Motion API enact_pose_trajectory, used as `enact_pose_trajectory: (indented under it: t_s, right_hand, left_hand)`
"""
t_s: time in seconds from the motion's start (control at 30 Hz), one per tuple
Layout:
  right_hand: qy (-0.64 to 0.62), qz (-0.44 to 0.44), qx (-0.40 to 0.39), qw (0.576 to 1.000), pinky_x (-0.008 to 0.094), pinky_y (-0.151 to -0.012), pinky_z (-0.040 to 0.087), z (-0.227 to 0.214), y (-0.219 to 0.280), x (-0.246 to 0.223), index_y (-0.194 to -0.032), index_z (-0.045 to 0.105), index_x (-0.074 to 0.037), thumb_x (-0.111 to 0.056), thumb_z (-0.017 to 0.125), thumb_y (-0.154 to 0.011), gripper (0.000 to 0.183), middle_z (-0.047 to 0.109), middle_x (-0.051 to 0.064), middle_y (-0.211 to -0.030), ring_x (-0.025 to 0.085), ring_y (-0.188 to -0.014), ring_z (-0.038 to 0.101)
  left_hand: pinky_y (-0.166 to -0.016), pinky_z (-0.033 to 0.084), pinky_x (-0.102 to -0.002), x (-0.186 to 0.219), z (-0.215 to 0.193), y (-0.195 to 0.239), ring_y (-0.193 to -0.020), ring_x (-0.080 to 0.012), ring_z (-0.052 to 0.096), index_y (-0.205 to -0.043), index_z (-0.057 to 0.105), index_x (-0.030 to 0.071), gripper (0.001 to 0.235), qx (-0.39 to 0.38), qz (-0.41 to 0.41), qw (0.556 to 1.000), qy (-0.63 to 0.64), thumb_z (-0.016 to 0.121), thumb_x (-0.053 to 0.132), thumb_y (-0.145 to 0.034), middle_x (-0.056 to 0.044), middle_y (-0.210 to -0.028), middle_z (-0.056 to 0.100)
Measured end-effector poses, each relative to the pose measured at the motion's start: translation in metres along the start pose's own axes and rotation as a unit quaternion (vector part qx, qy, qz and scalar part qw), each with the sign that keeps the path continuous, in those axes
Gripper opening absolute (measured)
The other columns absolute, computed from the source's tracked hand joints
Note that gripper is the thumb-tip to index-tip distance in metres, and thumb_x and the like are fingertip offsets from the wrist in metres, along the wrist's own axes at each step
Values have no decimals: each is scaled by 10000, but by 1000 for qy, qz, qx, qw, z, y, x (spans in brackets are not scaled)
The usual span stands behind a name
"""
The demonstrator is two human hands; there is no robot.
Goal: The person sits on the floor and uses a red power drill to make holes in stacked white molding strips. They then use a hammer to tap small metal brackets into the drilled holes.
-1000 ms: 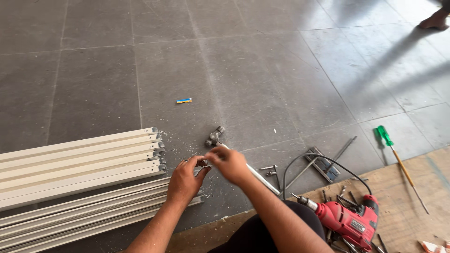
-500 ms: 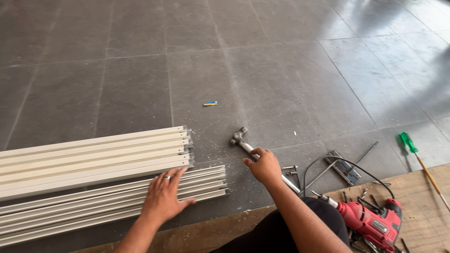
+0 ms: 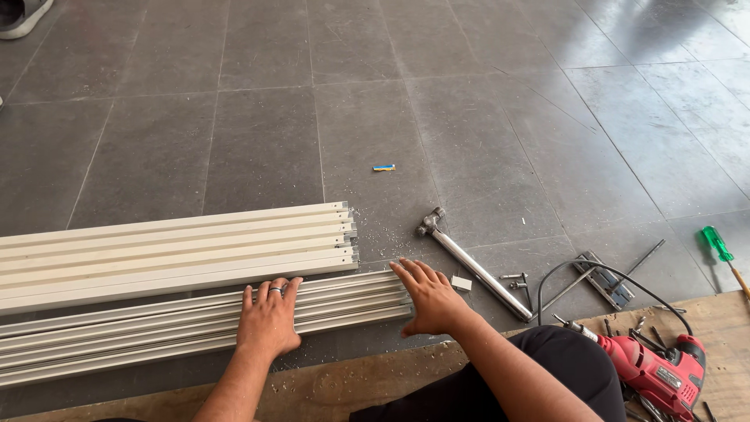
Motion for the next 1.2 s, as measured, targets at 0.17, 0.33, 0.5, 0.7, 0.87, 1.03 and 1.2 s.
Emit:
enact_pose_trajectory:
  t_s: [0.17,0.33,0.5,0.7,0.87,1.03,1.2]
  right_hand:
    - [-3,-16,8,1000,520,-1273,157,6,-14,1,-1617,21,-272,-436,978,-602,1405,160,39,-1696,303,-1566,138]
    - [-48,18,-21,998,535,-1264,159,5,-23,21,-1625,-6,-279,-448,982,-626,1415,128,79,-1702,327,-1562,135]
    - [-33,25,-5,999,497,-1275,180,1,-22,28,-1612,29,-288,-469,969,-608,1387,186,49,-1685,295,-1558,180]
    - [26,7,28,999,483,-1287,174,7,-25,7,-1604,130,-239,-493,940,-656,1273,249,48,-1649,291,-1535,238]
    - [-3,13,25,1000,474,-1275,192,-3,-17,5,-1601,148,-267,-460,943,-655,1250,234,36,-1655,278,-1531,233]
    - [-73,24,35,996,496,-1199,321,-27,-4,27,-1573,233,-276,-417,910,-713,1104,253,38,-1642,304,-1462,338]
    - [-102,122,27,987,459,-1082,526,-55,55,149,-1515,416,-316,-249,773,-837,769,436,-7,-1593,271,-1303,584]
  left_hand:
    - [-1275,221,-508,-3,-3,-4,-1480,-245,354,-1576,234,230,1089,-32,17,999,4,863,319,-692,-73,-1580,374]
    - [-1276,182,-513,-6,2,-6,-1496,-259,316,-1598,191,257,1130,-23,24,999,11,858,299,-687,-84,-1590,348]
    - [-1291,128,-524,-11,12,-10,-1526,-281,254,-1609,108,243,1223,-51,18,998,34,894,427,-691,-107,-1625,286]
    - [-1299,111,-526,-12,10,-11,-1534,-274,246,-1603,119,259,1216,-61,10,997,41,900,445,-690,-97,-1630,286]
    - [-1301,107,-533,-11,12,-12,-1538,-270,246,-1600,129,278,1212,-60,4,998,36,905,461,-687,-85,-1631,292]
    - [-1282,53,-592,-4,15,-8,-1551,-293,160,-1602,77,285,1299,-39,2,998,46,905,648,-670,-85,-1647,214]
    - [-1270,43,-657,23,17,-10,-1553,-267,179,-1617,50,302,1329,-21,20,999,44,839,761,-650,-38,-1645,233]
Point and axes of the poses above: each hand's wrist, its own y-axis away from the middle knuckle, its own z-axis out of the palm, x = y × z, the point moved 6 cm from there along -y, towards the middle knuckle
